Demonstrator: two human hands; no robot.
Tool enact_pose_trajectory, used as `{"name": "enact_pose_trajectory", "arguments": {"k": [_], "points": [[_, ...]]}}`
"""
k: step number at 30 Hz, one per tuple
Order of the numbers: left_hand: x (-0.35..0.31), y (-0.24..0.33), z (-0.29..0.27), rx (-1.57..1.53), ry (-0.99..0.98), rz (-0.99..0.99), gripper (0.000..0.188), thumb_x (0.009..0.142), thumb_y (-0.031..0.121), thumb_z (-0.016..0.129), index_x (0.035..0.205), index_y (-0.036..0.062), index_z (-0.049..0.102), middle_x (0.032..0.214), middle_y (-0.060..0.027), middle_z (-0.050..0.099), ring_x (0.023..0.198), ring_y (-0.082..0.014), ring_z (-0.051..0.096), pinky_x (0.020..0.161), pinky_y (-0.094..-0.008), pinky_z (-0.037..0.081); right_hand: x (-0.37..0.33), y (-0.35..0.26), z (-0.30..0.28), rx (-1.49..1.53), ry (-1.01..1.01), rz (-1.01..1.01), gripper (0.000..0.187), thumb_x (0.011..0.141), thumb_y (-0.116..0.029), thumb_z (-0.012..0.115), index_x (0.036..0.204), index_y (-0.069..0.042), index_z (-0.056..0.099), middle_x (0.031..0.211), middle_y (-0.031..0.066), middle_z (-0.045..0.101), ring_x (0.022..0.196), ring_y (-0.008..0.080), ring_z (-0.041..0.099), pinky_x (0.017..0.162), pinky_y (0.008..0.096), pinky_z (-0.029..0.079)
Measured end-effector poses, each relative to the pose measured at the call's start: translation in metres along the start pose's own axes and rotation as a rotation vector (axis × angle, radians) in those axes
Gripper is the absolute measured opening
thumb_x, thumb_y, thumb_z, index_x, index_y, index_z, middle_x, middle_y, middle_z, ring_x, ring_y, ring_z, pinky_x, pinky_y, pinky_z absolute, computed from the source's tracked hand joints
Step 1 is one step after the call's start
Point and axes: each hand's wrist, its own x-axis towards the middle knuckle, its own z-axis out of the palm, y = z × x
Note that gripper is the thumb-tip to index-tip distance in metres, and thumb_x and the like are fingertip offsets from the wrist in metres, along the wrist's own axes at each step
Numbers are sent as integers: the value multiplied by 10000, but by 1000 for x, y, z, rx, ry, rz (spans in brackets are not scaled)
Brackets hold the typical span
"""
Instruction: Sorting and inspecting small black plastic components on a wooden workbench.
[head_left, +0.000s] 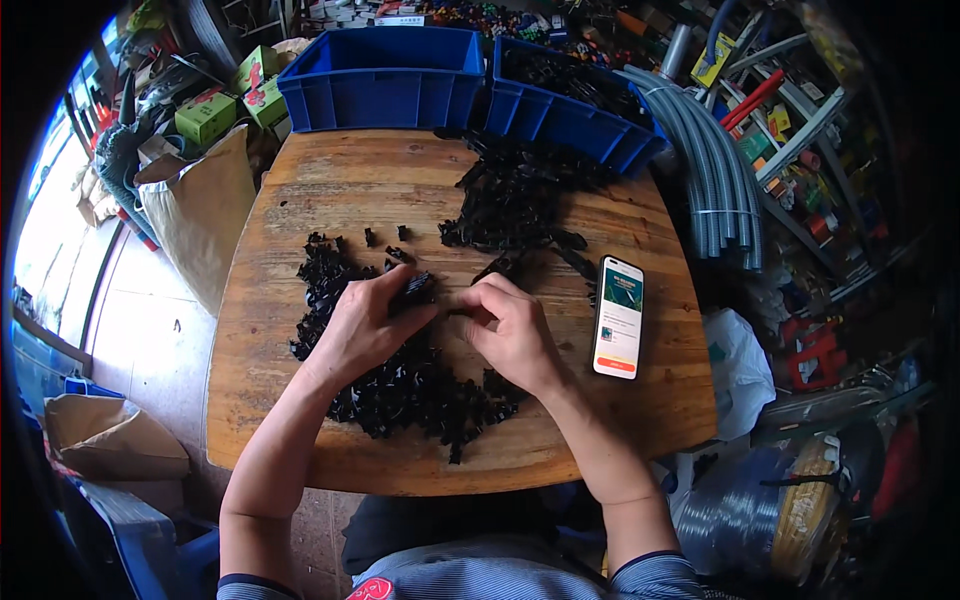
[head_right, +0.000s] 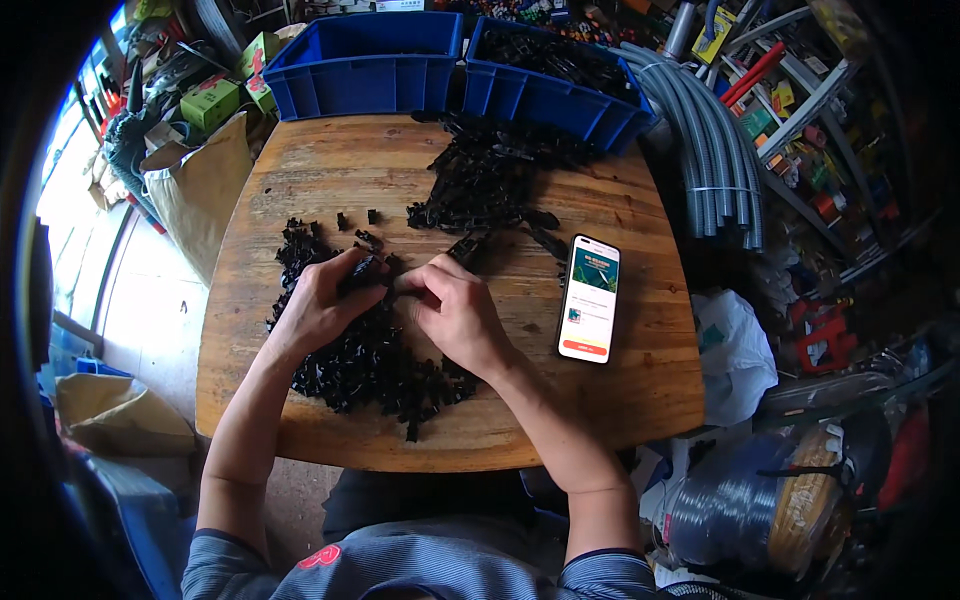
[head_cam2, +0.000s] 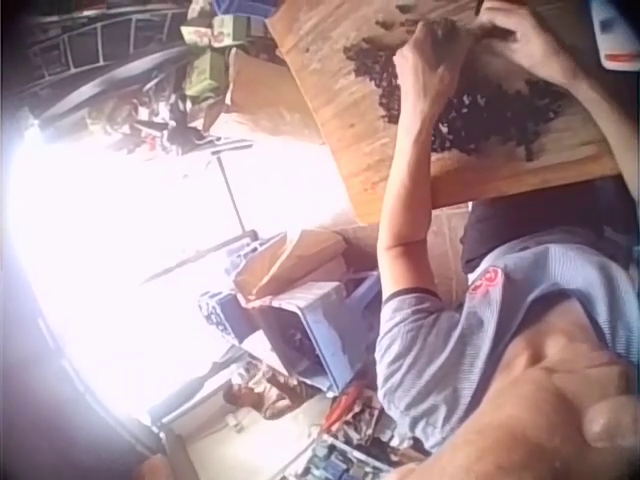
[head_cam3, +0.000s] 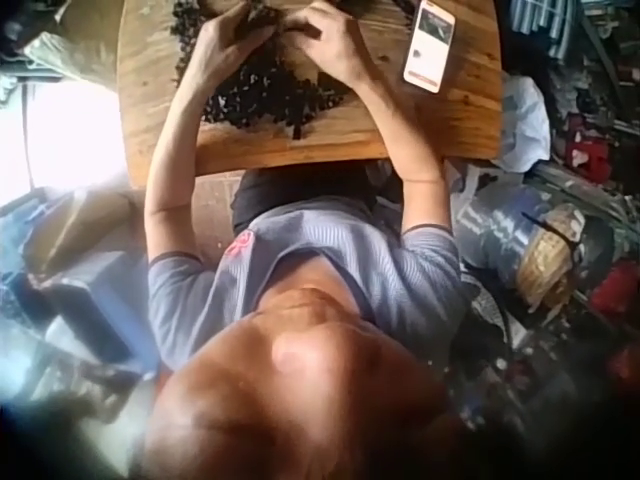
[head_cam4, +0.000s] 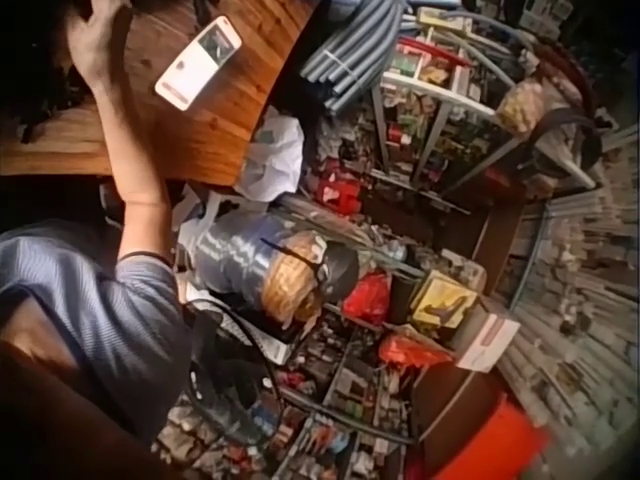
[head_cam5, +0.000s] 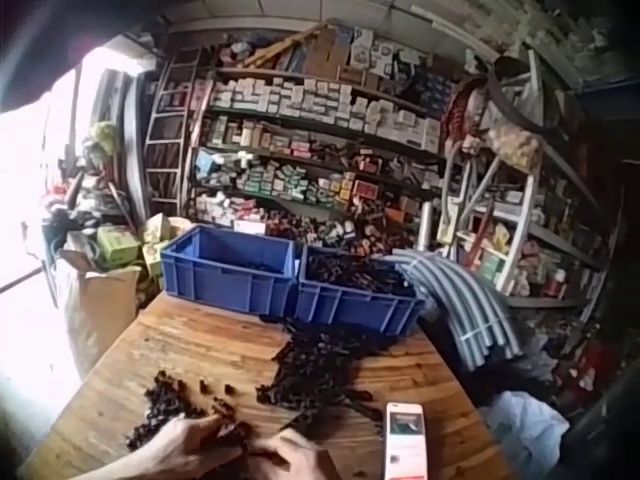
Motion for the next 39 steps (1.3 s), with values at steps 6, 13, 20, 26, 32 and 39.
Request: {"name": "enact_pose_trajectory", "arguments": {"k": [6, 13, 20, 26, 32, 39], "points": [[-4, 7, -3, -318, -206, -155, 164, 770, 85, 616, 892, -23, 595, 737, -41, 625, 712, -87, 570, 669, -221, 444, -5, -4, 3, 136, 3, -151, 183, 730, 22, 665, 894, -1, 586, 904, 51, 554, 810, 115, 558, 683, 225, 477], [-4, 11, 2, -398, -99, -92, 184, 760, 161, 640, 809, -15, 616, 671, -47, 631, 647, -79, 567, 628, -245, 449, -4, 2, 1, 476, -61, 137, 194, 797, -110, 660, 947, 5, 618, 812, 45, 584, 689, 93, 539, 588, 221, 445], [-5, 5, 6, 75, 22, 57, 264, 725, 230, 709, 749, -5, 593, 589, -74, 597, 541, -130, 576, 504, -275, 436, -6, 1, 1, 207, 46, 82, 202, 821, -113, 633, 954, 37, 614, 785, 56, 583, 659, 94, 517, 566, 226, 423], [-6, 5, 10, 365, 127, 299, 296, 705, 283, 712, 660, 28, 568, 471, -124, 498, 438, -288, 520, 427, -339, 402, -7, -8, -3, 179, 143, 5, 190, 813, -87, 636, 928, 59, 596, 751, 62, 547, 630, 109, 503, 553, 217, 405], [-4, 0, 11, 409, 127, 289, 301, 696, 295, 712, 638, 47, 552, 477, -127, 494, 462, -317, 517, 433, -358, 408, -6, -13, -7, 20, 76, -40, 185, 808, -42, 627, 950, 70, 591, 781, 64, 552, 655, 107, 518, 579, 209, 412], [-6, 0, 10, 620, 128, 388, 264, 676, 252, 708, 625, 73, 520, 480, -108, 493, 466, -311, 528, 434, -361, 416, -1, -12, -16, -27, -46, -62, 188, 786, -13, 629, 957, 61, 598, 767, 93, 563, 647, 145, 537, 575, 221, 421]]}}
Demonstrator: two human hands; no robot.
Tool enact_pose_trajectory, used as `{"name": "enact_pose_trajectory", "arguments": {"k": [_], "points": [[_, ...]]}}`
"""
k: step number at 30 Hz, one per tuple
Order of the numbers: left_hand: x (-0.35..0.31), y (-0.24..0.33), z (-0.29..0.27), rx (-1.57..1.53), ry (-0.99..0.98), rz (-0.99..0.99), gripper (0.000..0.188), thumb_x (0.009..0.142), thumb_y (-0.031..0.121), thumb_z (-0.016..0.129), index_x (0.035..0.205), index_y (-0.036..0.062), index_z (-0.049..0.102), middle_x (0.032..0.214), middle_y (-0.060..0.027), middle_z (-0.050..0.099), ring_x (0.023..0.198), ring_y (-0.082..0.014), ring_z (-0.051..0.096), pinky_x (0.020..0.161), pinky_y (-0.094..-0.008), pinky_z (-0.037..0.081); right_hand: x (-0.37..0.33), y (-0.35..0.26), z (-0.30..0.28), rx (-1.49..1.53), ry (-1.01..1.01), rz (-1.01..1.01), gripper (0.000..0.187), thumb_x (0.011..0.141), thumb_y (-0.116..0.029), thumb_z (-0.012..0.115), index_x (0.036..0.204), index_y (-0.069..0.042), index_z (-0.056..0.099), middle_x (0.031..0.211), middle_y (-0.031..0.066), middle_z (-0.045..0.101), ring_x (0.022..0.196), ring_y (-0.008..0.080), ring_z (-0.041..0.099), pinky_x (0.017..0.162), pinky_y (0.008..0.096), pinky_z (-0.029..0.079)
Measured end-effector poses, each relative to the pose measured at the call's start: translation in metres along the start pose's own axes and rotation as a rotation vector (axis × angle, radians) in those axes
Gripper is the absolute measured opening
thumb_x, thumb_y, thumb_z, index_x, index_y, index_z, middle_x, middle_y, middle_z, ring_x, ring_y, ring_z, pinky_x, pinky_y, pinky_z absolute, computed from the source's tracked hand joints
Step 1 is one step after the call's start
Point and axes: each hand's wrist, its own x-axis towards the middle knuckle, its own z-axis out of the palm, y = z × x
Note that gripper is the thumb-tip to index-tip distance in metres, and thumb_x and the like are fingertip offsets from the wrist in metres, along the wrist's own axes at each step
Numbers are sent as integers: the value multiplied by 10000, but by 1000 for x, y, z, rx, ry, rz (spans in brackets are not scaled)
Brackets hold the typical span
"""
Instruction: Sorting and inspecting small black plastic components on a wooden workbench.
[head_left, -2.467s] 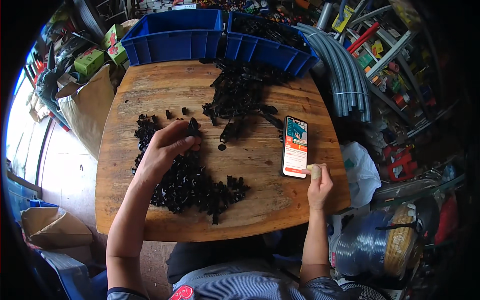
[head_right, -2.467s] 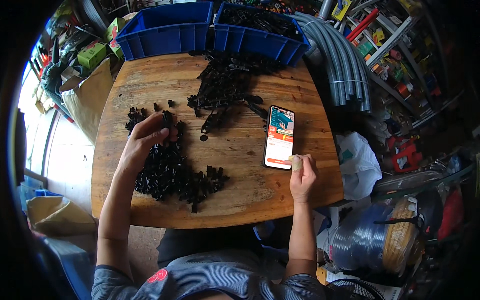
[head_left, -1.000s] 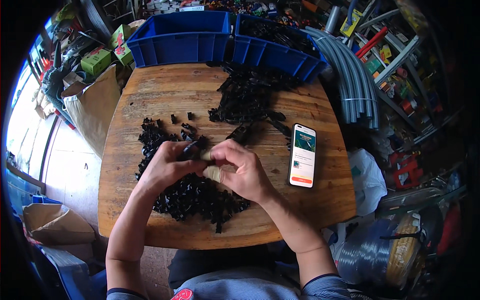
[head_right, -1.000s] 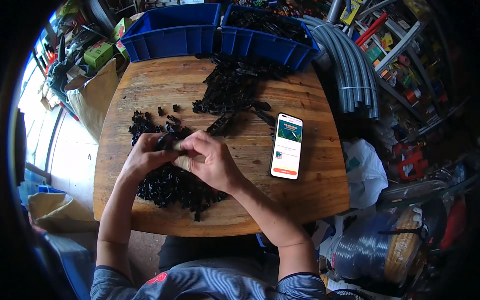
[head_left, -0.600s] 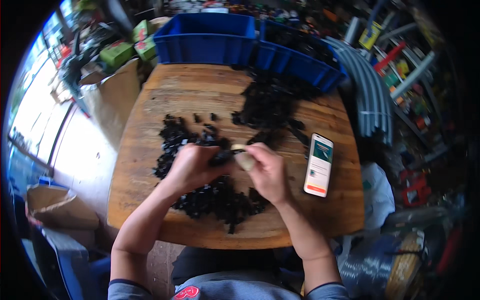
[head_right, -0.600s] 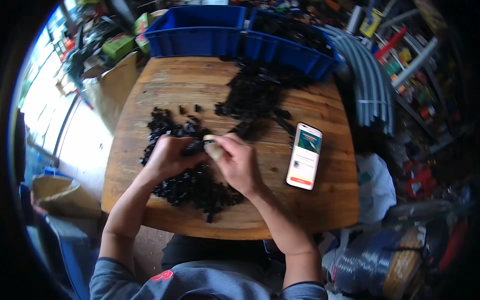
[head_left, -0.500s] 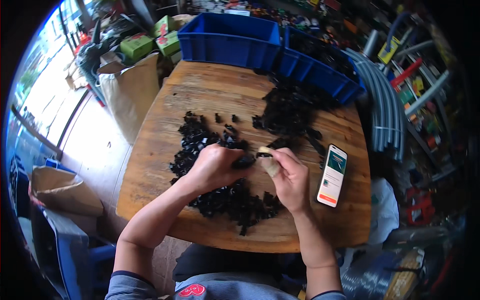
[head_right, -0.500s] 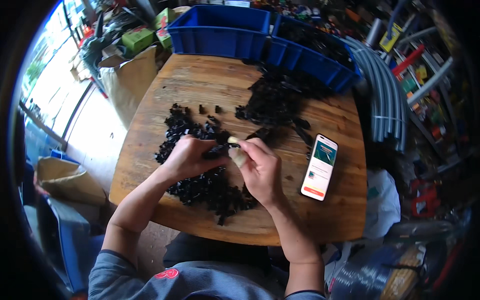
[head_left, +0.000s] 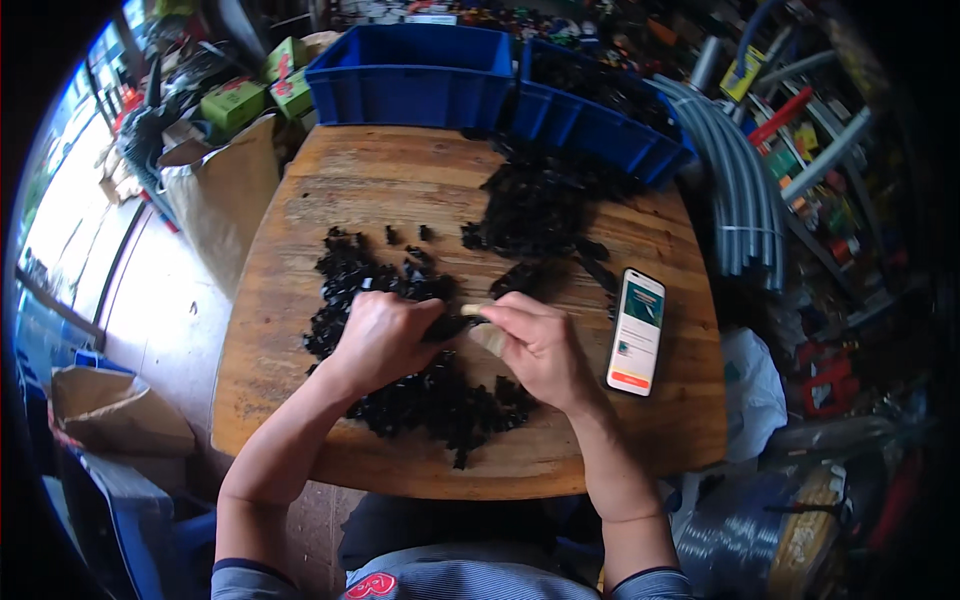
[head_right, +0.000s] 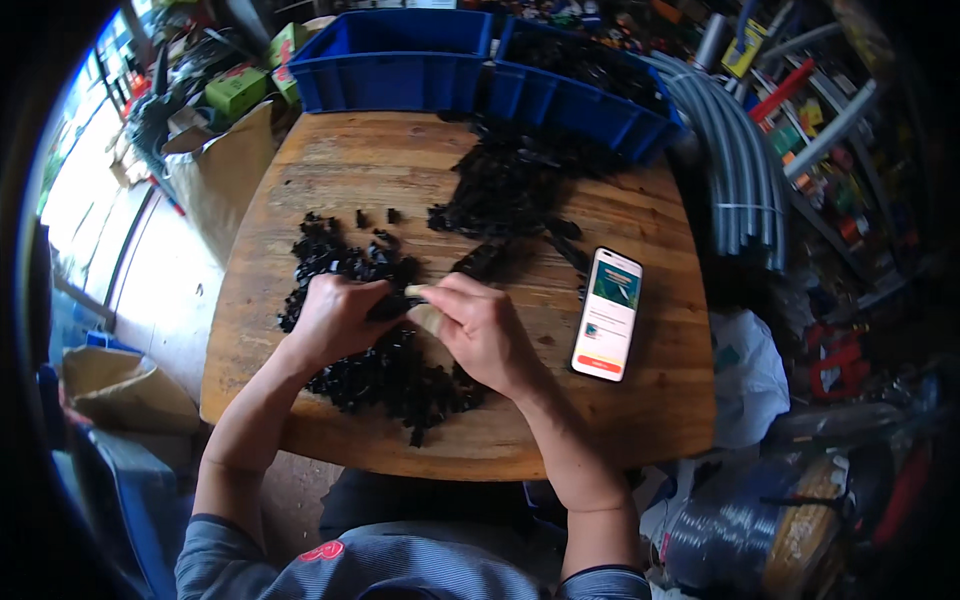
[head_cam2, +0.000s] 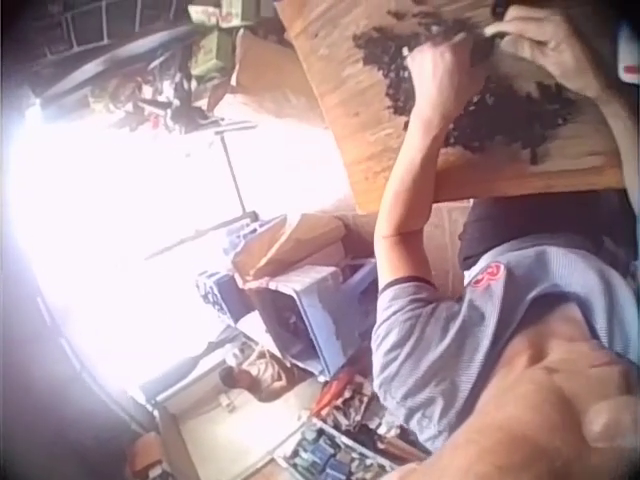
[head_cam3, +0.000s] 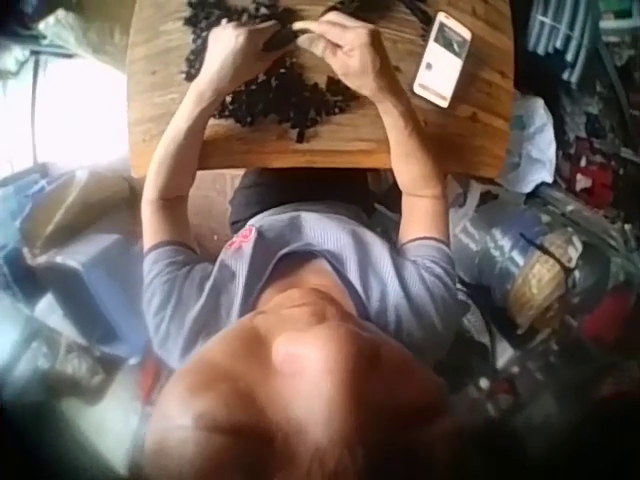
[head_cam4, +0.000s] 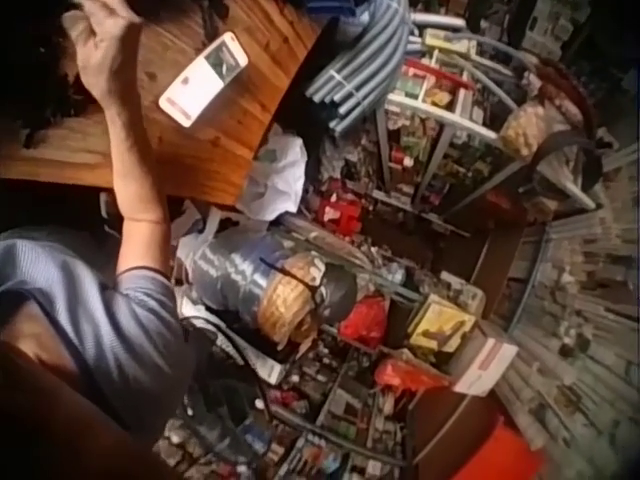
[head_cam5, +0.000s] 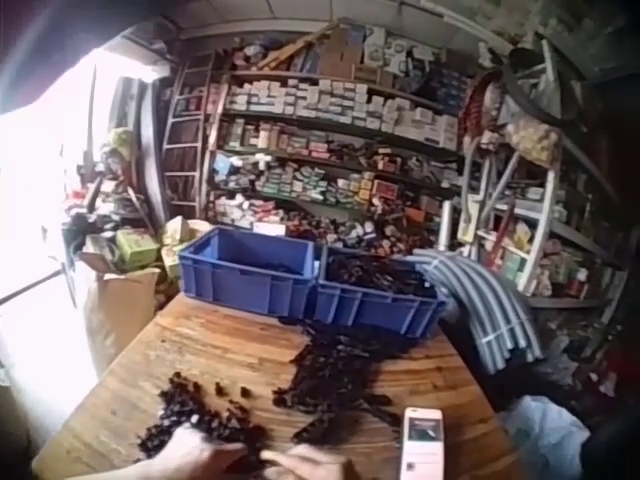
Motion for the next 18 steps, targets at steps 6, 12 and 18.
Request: {"name": "enact_pose_trajectory", "arguments": {"k": [6, 12, 18], "points": [[2, 15, -3, -1, -7, -17, 228, 663, 224, 694, 663, 80, 518, 498, -90, 512, 477, -294, 546, 436, -362, 425, -4, 2, -1, 99, -1, -111, 211, 774, -27, 644, 967, 49, 605, 755, 105, 576, 634, 177, 553, 562, 250, 434], [-1, 16, -3, 25, -11, -62, 215, 657, 221, 671, 677, 83, 507, 533, -73, 544, 490, -280, 565, 431, -368, 432, -3, 6, 3, 119, -23, -72, 230, 770, -55, 656, 970, 48, 607, 753, 106, 583, 627, 174, 552, 560, 256, 435], [-4, 15, -2, 25, 4, -41, 216, 663, 229, 670, 683, 82, 513, 532, -75, 544, 499, -285, 569, 438, -371, 438, 0, 5, 1, 198, -60, -91, 231, 758, -44, 659, 975, 24, 618, 717, 118, 580, 592, 204, 549, 540, 286, 444]]}}
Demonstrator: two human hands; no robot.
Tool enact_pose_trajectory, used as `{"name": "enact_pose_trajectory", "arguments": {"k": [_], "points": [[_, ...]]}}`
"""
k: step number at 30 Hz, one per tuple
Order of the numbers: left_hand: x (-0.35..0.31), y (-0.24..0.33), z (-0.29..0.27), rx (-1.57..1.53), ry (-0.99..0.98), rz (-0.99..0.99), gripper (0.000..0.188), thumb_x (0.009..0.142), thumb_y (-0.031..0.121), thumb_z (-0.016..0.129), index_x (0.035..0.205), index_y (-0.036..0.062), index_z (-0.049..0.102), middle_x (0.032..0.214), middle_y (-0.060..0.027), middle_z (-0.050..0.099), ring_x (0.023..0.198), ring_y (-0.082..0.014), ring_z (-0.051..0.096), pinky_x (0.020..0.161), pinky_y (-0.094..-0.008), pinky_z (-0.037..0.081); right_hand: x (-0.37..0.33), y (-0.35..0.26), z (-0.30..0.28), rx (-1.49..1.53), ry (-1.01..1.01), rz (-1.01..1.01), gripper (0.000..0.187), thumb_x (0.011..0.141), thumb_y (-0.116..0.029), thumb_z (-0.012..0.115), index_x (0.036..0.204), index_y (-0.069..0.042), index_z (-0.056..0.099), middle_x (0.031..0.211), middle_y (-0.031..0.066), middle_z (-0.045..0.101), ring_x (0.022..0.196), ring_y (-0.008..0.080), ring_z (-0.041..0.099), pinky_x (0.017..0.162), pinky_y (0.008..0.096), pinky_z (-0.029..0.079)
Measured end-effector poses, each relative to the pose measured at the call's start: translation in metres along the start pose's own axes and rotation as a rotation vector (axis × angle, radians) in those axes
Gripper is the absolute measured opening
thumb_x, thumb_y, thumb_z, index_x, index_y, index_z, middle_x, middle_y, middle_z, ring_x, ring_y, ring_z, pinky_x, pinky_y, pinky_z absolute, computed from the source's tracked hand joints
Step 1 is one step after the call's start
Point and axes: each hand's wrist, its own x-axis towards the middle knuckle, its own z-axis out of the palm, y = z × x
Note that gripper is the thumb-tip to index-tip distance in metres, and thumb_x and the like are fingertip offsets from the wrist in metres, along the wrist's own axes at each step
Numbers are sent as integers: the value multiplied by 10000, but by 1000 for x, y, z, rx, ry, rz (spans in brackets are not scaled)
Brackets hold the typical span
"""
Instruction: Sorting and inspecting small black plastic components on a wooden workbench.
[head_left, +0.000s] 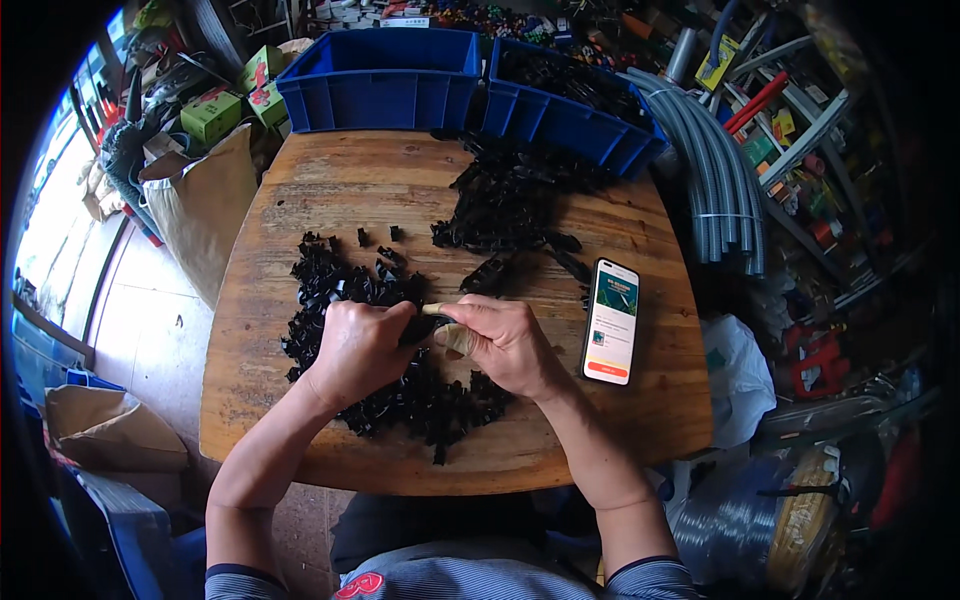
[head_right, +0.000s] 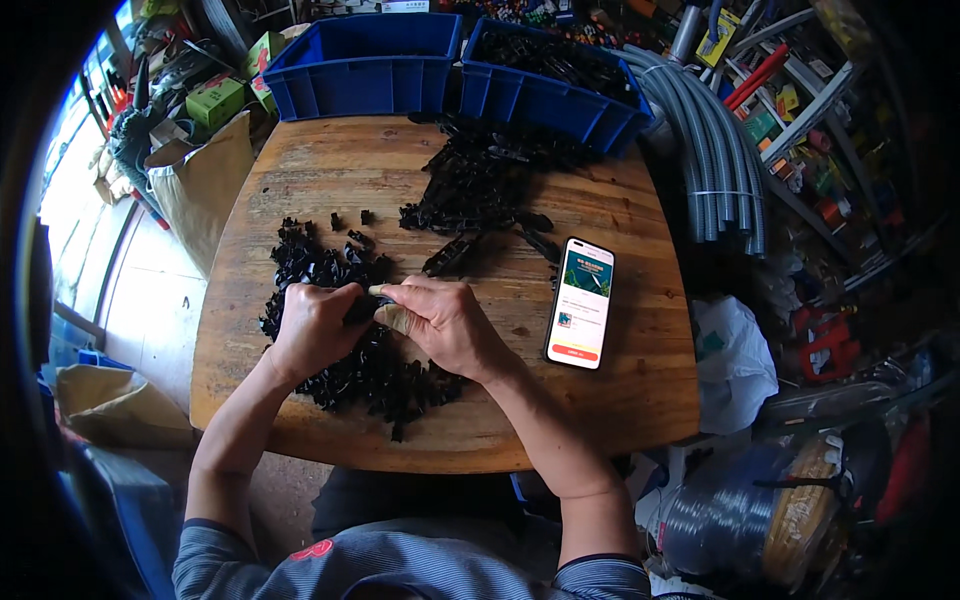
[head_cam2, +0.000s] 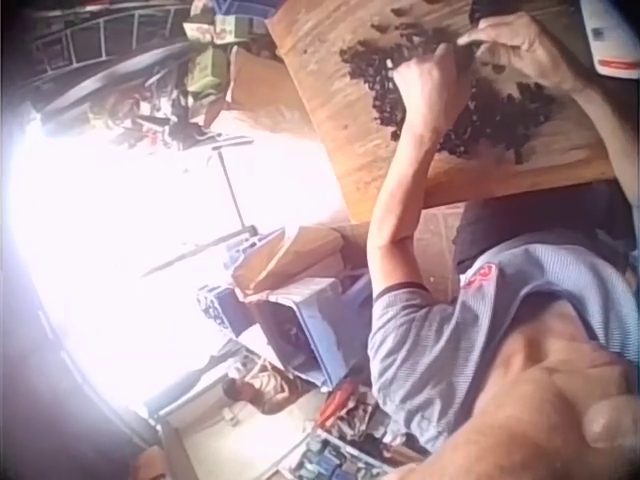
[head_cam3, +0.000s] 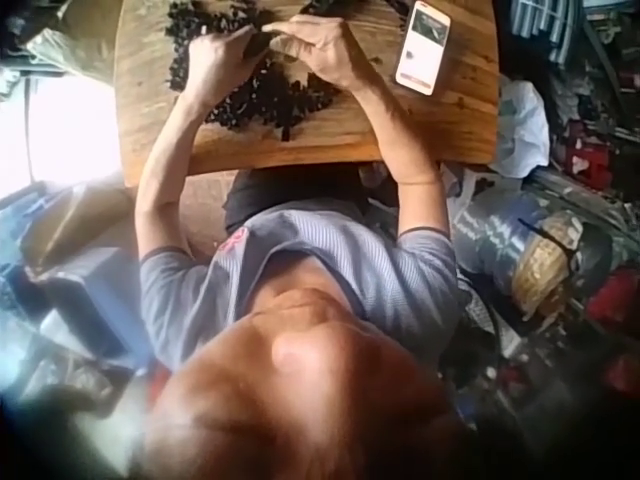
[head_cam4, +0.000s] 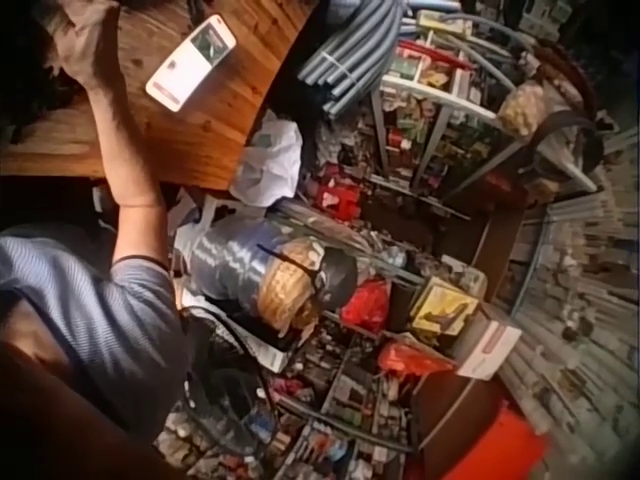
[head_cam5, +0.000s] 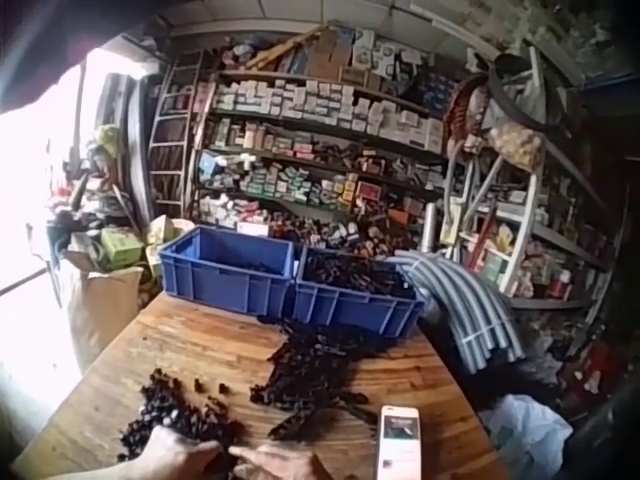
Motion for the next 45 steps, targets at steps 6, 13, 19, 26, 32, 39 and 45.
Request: {"name": "enact_pose_trajectory", "arguments": {"k": [6, 13, 19, 26, 32, 39, 45], "points": [[4, -1, -2, -56, -5, -93, 219, 674, 248, 673, 693, 74, 542, 557, -93, 560, 534, -306, 575, 469, -389, 451, 0, -11, 8, -112, 4, -21, 308, 756, -33, 653, 1045, 44, 578, 794, 115, 566, 650, 193, 554, 562, 279, 457], [2, -3, -6, -178, -81, -116, 214, 689, 254, 662, 687, 56, 581, 577, -130, 569, 583, -331, 582, 512, -406, 463, -1, -12, 10, -574, -4, -301, 418, 686, 27, 637, 1091, 58, 541, 841, 108, 523, 687, 199, 553, 587, 294, 495], [-1, 7, -7, -111, -180, -193, 218, 691, 245, 654, 682, 38, 587, 597, -150, 576, 620, -344, 586, 542, -415, 467, -11, -22, 20, -822, -165, -324, 418, 642, 65, 615, 1055, 62, 554, 809, 107, 515, 664, 204, 550, 584, 299, 499], [14, 15, -30, -492, -473, -226, 363, 749, 315, 669, 816, -27, 568, 677, -147, 601, 653, -260, 603, 633, -330, 467, -19, -5, 2, -603, -18, -249, 405, 646, 76, 615, 1047, 45, 568, 808, 101, 519, 675, 201, 557, 600, 299, 503], [16, -13, -30, -908, -35, -528, 319, 797, 270, 653, 899, -21, 571, 701, -8, 574, 680, -110, 530, 637, -262, 418, -22, -4, -2, -598, 45, -192, 400, 670, 44, 649, 1063, 1, 585, 856, 89, 544, 705, 195, 569, 616, 294, 501], [13, -55, -37, -782, 262, -513, 181, 825, 191, 618, 844, 11, 611, 678, 43, 535, 644, -33, 443, 573, -209, 349, -63, -11, -24, -608, 184, -2, 345, 731, -5, 668, 1069, -12, 600, 851, 68, 586, 700, 153, 587, 576, 268, 495], [12, -67, -29, -684, 284, -608, 197, 804, 186, 625, 731, 4, 604, 598, 49, 489, 568, -32, 402, 525, -204, 326, -122, -4, -68, -781, 479, 175, 235, 801, 10, 597, 1035, -4, 615, 874, 93, 624, 762, 170, 606, 640, 247, 503]]}}
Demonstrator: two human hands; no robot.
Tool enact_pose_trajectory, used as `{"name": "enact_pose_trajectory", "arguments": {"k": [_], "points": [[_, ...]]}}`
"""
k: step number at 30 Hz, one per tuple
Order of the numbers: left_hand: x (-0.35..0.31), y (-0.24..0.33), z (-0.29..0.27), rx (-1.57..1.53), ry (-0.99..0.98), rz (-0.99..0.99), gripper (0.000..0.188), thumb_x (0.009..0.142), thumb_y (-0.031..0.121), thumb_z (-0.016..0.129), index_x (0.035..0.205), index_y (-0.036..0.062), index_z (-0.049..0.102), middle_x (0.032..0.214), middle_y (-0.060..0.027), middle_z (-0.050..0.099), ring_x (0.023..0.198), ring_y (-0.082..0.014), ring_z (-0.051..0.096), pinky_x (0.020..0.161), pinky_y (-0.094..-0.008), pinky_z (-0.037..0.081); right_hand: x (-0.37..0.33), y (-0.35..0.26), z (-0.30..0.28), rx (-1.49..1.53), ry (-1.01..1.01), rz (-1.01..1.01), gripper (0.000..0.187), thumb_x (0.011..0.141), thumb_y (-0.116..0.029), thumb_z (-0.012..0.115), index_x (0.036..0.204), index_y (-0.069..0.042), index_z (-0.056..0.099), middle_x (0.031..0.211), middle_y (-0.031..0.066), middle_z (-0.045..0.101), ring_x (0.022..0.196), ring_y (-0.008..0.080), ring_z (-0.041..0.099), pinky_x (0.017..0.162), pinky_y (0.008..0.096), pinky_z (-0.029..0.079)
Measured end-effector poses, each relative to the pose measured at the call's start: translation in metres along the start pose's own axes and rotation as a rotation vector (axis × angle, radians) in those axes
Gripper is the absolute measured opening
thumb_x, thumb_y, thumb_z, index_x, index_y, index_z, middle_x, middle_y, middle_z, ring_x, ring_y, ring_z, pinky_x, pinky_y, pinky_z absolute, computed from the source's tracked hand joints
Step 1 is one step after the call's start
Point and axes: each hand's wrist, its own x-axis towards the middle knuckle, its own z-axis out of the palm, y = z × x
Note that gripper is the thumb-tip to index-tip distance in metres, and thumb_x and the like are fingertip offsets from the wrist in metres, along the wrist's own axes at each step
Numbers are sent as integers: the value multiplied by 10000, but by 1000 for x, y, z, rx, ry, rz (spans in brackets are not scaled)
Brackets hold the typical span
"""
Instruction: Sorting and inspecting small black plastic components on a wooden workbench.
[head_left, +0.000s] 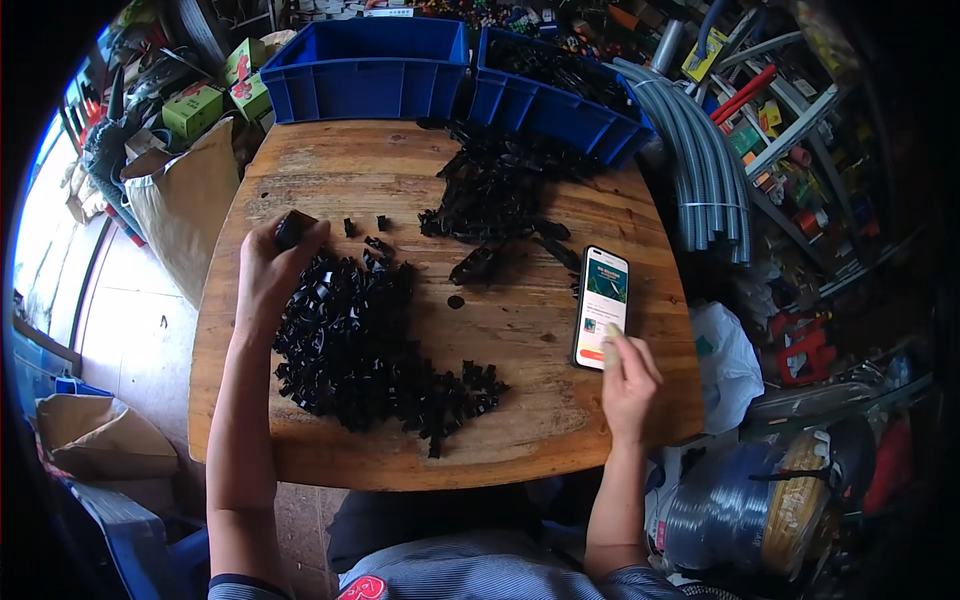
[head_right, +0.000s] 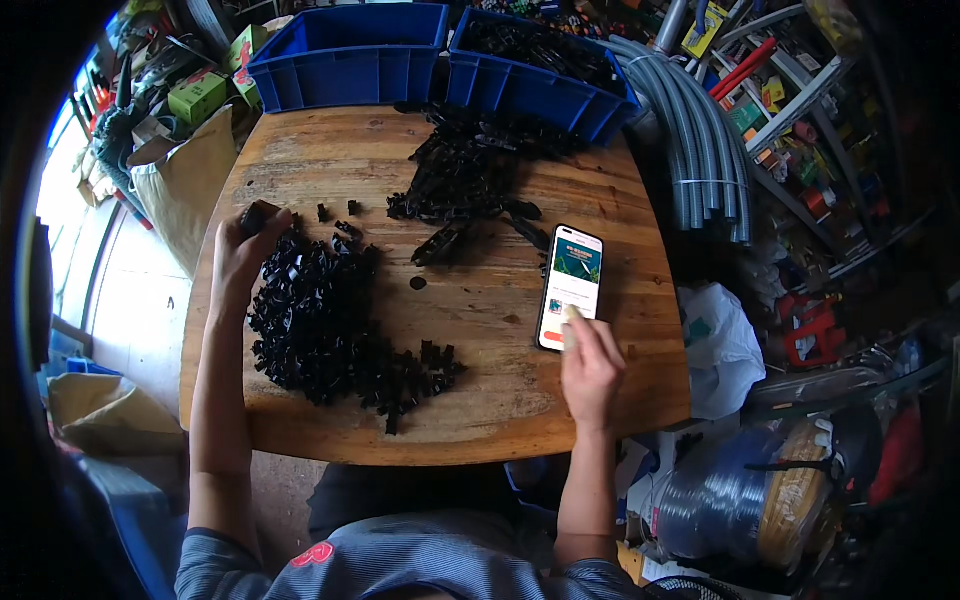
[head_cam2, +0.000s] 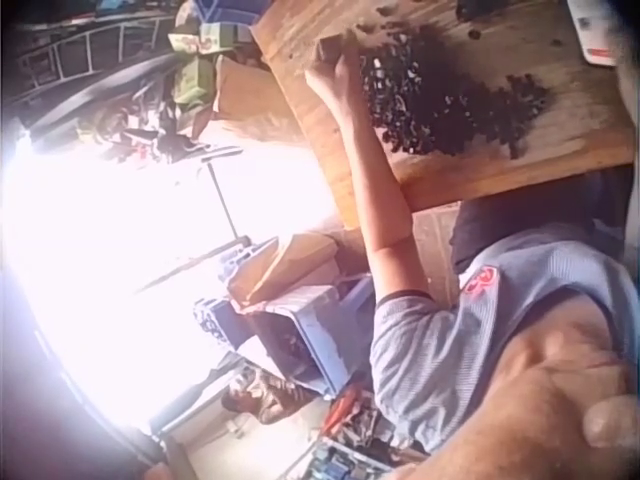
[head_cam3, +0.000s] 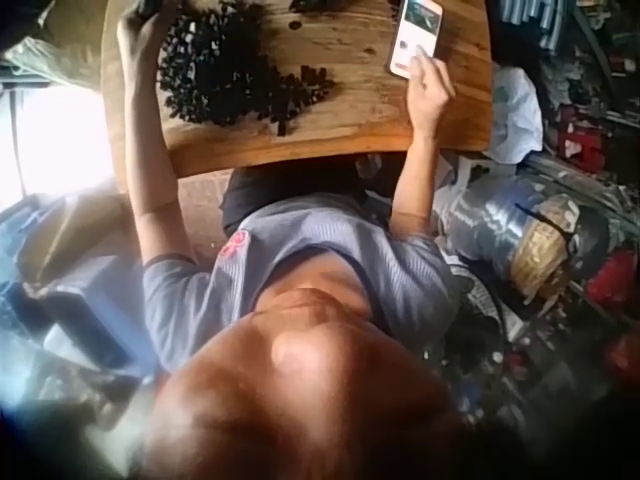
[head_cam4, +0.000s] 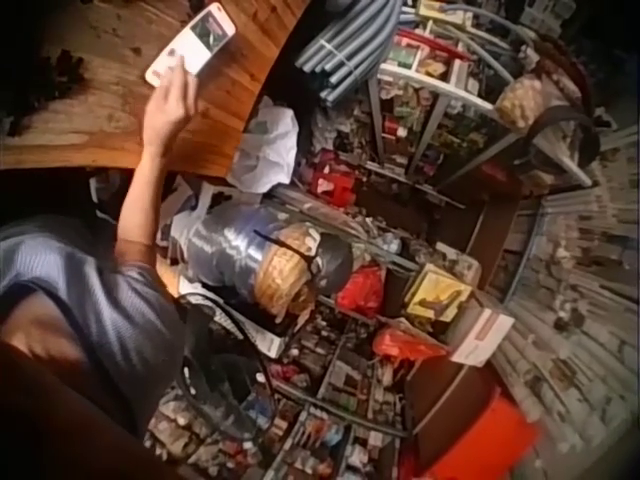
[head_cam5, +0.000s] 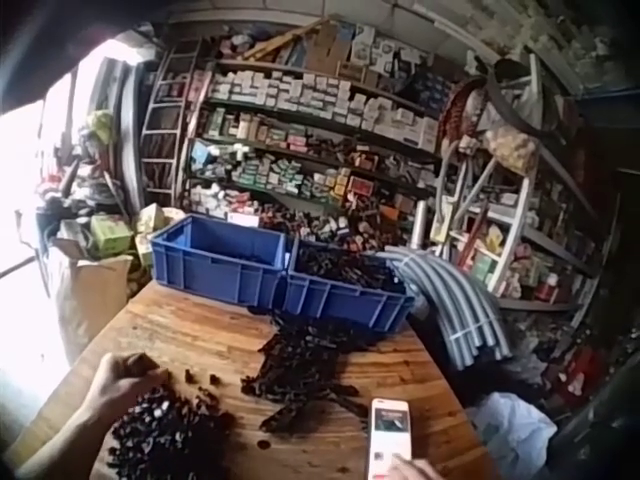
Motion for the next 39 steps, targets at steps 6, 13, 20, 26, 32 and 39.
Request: {"name": "enact_pose_trajectory", "arguments": {"k": [6, 13, 20, 26, 32, 39], "points": [[-2, 4, 10, 70, -19, 42, 211, 794, 190, 629, 738, -10, 595, 572, 36, 480, 547, -42, 409, 502, -217, 337, -16, 30, -15, -25, 174, 197, 191, 848, 6, 549, 1031, 25, 599, 910, 105, 620, 809, 172, 608, 698, 258, 494], [-3, 1, 9, 132, -47, 55, 217, 789, 199, 629, 754, -13, 597, 568, -2, 515, 541, -59, 431, 505, -239, 363, -18, 29, -9, 12, 144, 229, 204, 895, -68, 507, 1053, 38, 579, 899, 105, 627, 787, 149, 596, 723, 259, 481], [-2, -4, 12, 174, -72, 85, 221, 783, 203, 631, 759, -14, 592, 554, -28, 509, 533, -72, 430, 501, -258, 366, -23, 29, -12, 71, 112, 316, 269, 929, -164, 462, 1083, 33, 562, 787, 91, 650, 754, 137, 594, 729, 265, 471], [-2, -6, 13, 196, -72, 107, 214, 783, 201, 628, 759, -9, 593, 554, -27, 506, 534, -70, 425, 499, -261, 362, -26, 33, -10, 110, 85, 335, 241, 917, -149, 478, 1069, 6, 583, 846, 89, 659, 769, 177, 617, 711, 283, 478], [-1, -6, 6, 118, -10, 76, 207, 784, 196, 623, 751, -6, 591, 561, -38, 516, 563, -64, 465, 527, -254, 390, -24, 23, -5, 128, 88, 312, 244, 922, -143, 468, 1069, 21, 572, 782, 70, 645, 758, 146, 595, 732, 268, 465], [24, -35, -14, 278, 169, 198, 188, 748, 211, 620, 800, 31, 622, 659, -94, 601, 623, -220, 589, 596, -315, 453, 10, -11, -3, 124, -30, 129, 201, 881, -94, 519, 1033, 16, 593, 819, 86, 627, 782, 163, 586, 729, 267, 458]]}}
